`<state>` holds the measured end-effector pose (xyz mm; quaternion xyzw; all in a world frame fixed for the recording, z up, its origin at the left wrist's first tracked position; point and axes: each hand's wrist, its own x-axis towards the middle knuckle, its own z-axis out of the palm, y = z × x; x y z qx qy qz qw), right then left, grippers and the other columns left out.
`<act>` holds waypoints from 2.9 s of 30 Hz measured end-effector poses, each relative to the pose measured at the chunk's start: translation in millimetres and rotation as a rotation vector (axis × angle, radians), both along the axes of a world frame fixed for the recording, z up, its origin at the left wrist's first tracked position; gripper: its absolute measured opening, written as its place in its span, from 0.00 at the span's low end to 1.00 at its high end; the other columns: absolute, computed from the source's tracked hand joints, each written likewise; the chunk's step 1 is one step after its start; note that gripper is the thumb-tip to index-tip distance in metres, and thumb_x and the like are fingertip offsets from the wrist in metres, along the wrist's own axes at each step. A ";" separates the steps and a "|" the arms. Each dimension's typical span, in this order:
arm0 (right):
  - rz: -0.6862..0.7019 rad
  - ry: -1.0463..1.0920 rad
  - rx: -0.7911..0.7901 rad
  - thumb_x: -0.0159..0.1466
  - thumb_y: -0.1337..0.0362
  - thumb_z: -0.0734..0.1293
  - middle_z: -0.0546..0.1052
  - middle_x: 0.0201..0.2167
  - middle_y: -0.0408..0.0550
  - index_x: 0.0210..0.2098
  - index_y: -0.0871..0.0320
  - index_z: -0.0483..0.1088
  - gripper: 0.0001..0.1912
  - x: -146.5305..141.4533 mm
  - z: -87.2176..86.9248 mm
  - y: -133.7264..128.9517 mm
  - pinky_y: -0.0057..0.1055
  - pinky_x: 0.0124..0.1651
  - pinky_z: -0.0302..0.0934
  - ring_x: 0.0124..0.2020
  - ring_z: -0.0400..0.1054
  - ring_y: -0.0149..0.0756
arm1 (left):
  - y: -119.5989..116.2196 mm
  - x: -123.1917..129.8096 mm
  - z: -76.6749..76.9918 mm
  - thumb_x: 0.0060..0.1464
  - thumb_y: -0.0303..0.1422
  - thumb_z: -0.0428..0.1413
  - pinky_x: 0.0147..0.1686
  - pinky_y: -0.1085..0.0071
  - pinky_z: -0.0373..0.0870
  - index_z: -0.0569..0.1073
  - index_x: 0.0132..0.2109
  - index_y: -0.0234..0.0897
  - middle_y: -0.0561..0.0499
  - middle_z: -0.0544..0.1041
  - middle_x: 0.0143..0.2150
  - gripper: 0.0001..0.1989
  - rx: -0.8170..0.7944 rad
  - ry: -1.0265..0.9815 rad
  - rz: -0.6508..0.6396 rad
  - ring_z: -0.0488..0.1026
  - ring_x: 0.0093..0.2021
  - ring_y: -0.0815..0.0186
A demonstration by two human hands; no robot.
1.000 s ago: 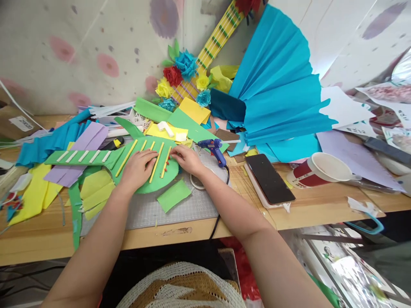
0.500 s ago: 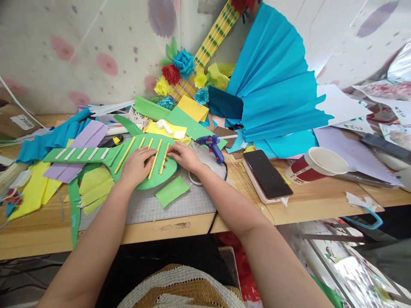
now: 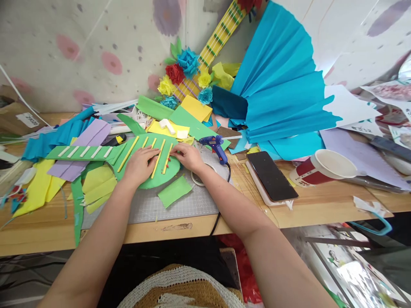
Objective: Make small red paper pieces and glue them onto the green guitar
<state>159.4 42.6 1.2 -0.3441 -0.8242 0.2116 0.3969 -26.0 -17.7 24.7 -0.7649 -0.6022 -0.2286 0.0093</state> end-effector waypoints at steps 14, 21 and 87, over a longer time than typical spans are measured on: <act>-0.008 0.002 -0.042 0.59 0.67 0.64 0.76 0.31 0.45 0.30 0.56 0.74 0.06 0.5 -3.0 0.6 0.28 0.37 0.59 0.33 0.68 0.33 | 0.3 1.2 0.4 0.57 0.31 0.43 0.59 0.58 0.55 0.73 0.49 0.37 0.49 0.74 0.51 0.18 -0.023 0.019 0.004 0.64 0.57 0.60; -0.014 0.000 -0.062 0.59 0.66 0.64 0.76 0.32 0.44 0.30 0.55 0.74 0.06 1.2 -5.1 2.2 0.28 0.39 0.60 0.35 0.69 0.33 | 0.0 2.0 1.9 0.56 0.31 0.44 0.59 0.58 0.55 0.74 0.49 0.39 0.50 0.74 0.51 0.18 -0.043 0.015 0.009 0.64 0.58 0.60; -0.325 -1.052 -0.388 0.56 0.48 0.64 0.75 0.35 0.57 0.38 0.61 0.69 0.22 50.6 63.4 -33.6 0.33 0.35 0.58 0.40 0.69 0.47 | 19.8 -4.9 16.1 0.41 0.36 0.60 0.35 0.68 0.70 0.71 0.32 0.34 0.50 0.76 0.29 0.11 -0.156 -1.234 0.075 0.74 0.34 0.65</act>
